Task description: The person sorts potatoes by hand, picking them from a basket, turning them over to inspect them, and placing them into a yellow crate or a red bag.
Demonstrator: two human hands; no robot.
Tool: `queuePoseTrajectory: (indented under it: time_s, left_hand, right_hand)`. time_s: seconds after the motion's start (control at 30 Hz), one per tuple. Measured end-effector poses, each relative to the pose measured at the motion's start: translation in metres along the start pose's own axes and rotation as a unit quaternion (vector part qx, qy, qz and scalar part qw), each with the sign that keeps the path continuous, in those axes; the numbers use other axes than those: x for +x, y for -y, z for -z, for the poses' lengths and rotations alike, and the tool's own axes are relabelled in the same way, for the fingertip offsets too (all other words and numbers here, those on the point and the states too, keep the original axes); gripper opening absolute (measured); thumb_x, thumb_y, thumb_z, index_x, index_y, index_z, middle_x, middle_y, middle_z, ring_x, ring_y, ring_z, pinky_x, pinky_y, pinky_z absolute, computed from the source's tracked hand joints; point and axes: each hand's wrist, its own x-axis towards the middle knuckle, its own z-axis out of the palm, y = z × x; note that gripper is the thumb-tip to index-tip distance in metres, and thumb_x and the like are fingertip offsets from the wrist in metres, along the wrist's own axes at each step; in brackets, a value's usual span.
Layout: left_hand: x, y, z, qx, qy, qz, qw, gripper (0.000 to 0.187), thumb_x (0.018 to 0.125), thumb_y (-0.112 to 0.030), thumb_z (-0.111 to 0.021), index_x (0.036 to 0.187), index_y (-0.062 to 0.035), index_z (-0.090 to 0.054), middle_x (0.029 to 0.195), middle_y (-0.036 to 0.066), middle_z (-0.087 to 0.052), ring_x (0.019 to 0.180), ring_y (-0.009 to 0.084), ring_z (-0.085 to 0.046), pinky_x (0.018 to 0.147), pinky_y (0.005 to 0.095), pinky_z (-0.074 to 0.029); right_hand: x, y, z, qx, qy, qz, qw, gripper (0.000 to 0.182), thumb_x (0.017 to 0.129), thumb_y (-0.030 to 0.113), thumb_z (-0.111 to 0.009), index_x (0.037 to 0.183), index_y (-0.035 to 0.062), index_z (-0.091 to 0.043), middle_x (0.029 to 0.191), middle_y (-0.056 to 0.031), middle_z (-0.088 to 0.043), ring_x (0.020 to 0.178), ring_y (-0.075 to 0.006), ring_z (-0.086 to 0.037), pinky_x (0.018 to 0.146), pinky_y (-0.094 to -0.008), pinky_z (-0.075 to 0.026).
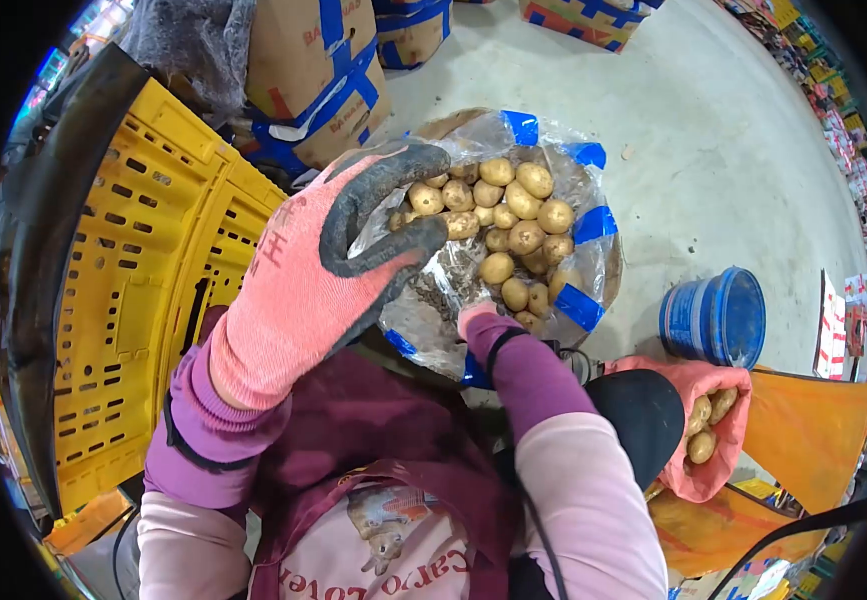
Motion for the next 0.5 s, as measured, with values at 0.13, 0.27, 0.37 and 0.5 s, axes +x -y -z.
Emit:
queuePoseTrajectory:
  time_s: [0.13, 0.27, 0.37, 0.5]
  left_hand:
    - [0.002, 0.006, -0.003, -0.019, -0.027, -0.037, 0.999, 0.046, 0.077, -0.007, -0.075, 0.120, -0.0022, -0.060, 0.111, 0.016, -0.064, 0.101, 0.0340, -0.063, 0.088, 0.0363, -0.050]
    - [0.010, -0.002, 0.002, -0.076, -0.009, 0.024, 0.997, 0.039, 0.081, -0.007, -0.070, 0.118, 0.0003, -0.061, 0.109, 0.016, -0.067, 0.097, 0.0242, -0.066, 0.087, 0.0321, -0.050]
    - [0.011, 0.012, -0.012, -0.108, -0.020, 0.032, 0.993, 0.038, 0.084, -0.017, -0.069, 0.118, -0.0029, -0.061, 0.111, 0.015, -0.066, 0.102, 0.0267, -0.063, 0.090, 0.0353, -0.049]
    - [0.011, 0.015, -0.022, -0.094, -0.032, 0.024, 0.995, 0.039, 0.083, -0.025, -0.070, 0.117, -0.0070, -0.062, 0.109, 0.016, -0.066, 0.105, 0.0337, -0.062, 0.090, 0.0400, -0.050]
  right_hand:
    - [0.020, -0.004, 0.002, -0.062, 0.088, 0.006, 0.994, 0.042, 0.082, 0.032, -0.059, 0.113, 0.0061, -0.070, 0.121, -0.0127, -0.067, 0.114, -0.0264, -0.063, 0.092, -0.0414, -0.051]
    - [-0.017, 0.000, 0.094, -0.010, 0.100, 0.044, 0.994, 0.046, 0.075, 0.028, -0.064, 0.111, 0.0005, -0.069, 0.118, -0.0188, -0.067, 0.111, -0.0311, -0.065, 0.090, -0.0415, -0.053]
    - [-0.035, -0.006, 0.182, 0.074, 0.064, -0.001, 0.995, 0.053, 0.073, 0.033, -0.064, 0.111, -0.0037, -0.067, 0.117, -0.0235, -0.065, 0.111, -0.0349, -0.063, 0.094, -0.0418, -0.050]
    - [-0.088, -0.012, 0.218, 0.093, 0.030, 0.046, 0.994, 0.053, 0.074, 0.034, -0.063, 0.110, -0.0047, -0.067, 0.117, -0.0269, -0.064, 0.112, -0.0366, -0.062, 0.097, -0.0409, -0.048]
